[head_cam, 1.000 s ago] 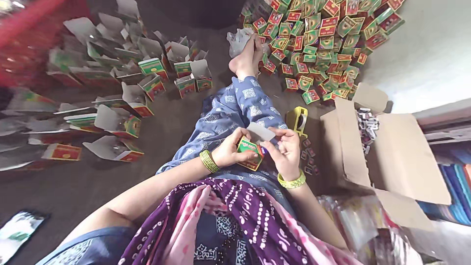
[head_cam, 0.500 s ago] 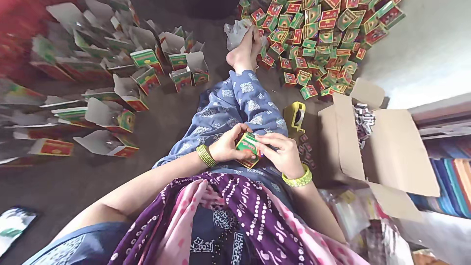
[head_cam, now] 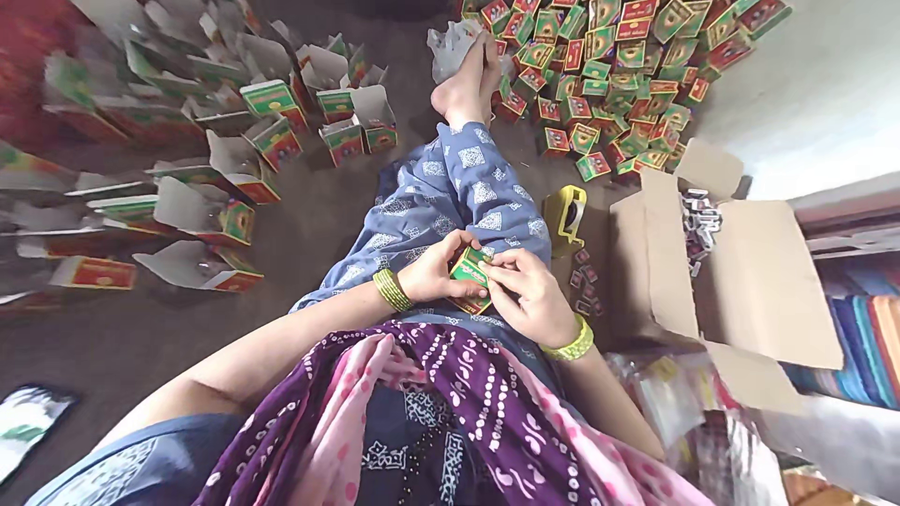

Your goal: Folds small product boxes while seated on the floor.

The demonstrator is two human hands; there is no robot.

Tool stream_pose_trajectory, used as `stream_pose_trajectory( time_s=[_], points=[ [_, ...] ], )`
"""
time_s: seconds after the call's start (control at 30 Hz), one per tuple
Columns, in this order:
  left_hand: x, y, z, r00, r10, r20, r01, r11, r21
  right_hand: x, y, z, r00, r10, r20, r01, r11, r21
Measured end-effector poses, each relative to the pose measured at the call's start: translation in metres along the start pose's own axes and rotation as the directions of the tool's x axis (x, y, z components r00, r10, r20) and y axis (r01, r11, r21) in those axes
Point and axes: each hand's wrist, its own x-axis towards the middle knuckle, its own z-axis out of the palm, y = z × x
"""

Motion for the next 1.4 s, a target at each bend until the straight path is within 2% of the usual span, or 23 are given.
stream_pose_trajectory(
  time_s=[0.17, 0.23, 0.3, 0.33, 0.4, 0.47, 0.57, 0.63, 0.7, 0.87, 0.97, 1.2, 1.3, 1.4],
  points=[
    [0.002, 0.0, 0.001, 0.994, -0.097, -0.051, 0.095, 0.994, -0.046, -0.014, -0.003, 0.016, 0.994, -0.024, -0.105, 0.006, 0.986, -0.166],
    [0.001, 0.001, 0.002, 0.993, -0.11, -0.049, 0.106, 0.992, -0.062, -0.019, 0.0, 0.014, 0.995, 0.023, -0.099, -0.03, 0.997, -0.071],
    [0.001, 0.004, 0.003, 0.991, -0.12, -0.055, 0.117, 0.991, -0.059, -0.022, 0.009, 0.008, 0.993, 0.093, -0.07, -0.081, 0.984, 0.156],
    [0.001, 0.005, 0.002, 0.99, -0.127, -0.068, 0.122, 0.991, -0.062, -0.024, 0.017, 0.004, 0.988, 0.136, -0.078, -0.113, 0.962, 0.247],
    [0.002, 0.005, 0.0, 0.983, -0.145, -0.114, 0.133, 0.985, -0.107, -0.028, 0.039, -0.008, 0.947, 0.279, -0.158, -0.221, 0.925, 0.309],
    [0.002, 0.004, -0.002, 0.972, -0.169, -0.163, 0.143, 0.977, -0.158, -0.034, 0.072, -0.024, 0.834, 0.472, -0.287, -0.383, 0.869, 0.314],
    [0.003, 0.004, -0.002, 0.962, -0.162, -0.218, 0.137, 0.982, -0.128, -0.047, 0.137, -0.056, 0.563, 0.693, -0.451, -0.664, 0.704, 0.252],
    [0.005, 0.003, -0.001, 0.963, -0.15, -0.223, 0.129, 0.986, -0.102, -0.055, 0.176, -0.075, 0.412, 0.793, -0.449, -0.821, 0.536, 0.195],
    [0.007, 0.0, -0.001, 0.965, -0.133, -0.227, 0.115, 0.989, -0.091, -0.058, 0.207, -0.086, 0.351, 0.867, -0.354, -0.9, 0.416, 0.128],
    [0.01, -0.002, -0.002, 0.963, -0.113, -0.243, 0.093, 0.991, -0.092, -0.052, 0.256, -0.081, 0.373, 0.921, -0.113, -0.927, 0.374, -0.018],
    [0.01, -0.002, -0.003, 0.963, -0.112, -0.246, 0.095, 0.992, -0.082, -0.046, 0.266, -0.076, 0.358, 0.926, -0.116, -0.933, 0.358, -0.022],
    [0.011, -0.003, -0.003, 0.961, -0.124, -0.246, 0.101, 0.99, -0.103, -0.043, 0.265, -0.075, 0.191, 0.968, -0.16, -0.933, 0.23, 0.277],
    [0.01, -0.004, -0.003, 0.962, -0.117, -0.246, 0.094, 0.99, -0.103, -0.049, 0.253, -0.078, 0.156, 0.975, -0.159, -0.866, 0.212, 0.453],
    [0.011, -0.005, -0.004, 0.962, -0.106, -0.252, 0.081, 0.991, -0.11, -0.057, 0.23, -0.077, 0.124, 0.978, -0.167, -0.858, 0.19, 0.477]
  ],
)
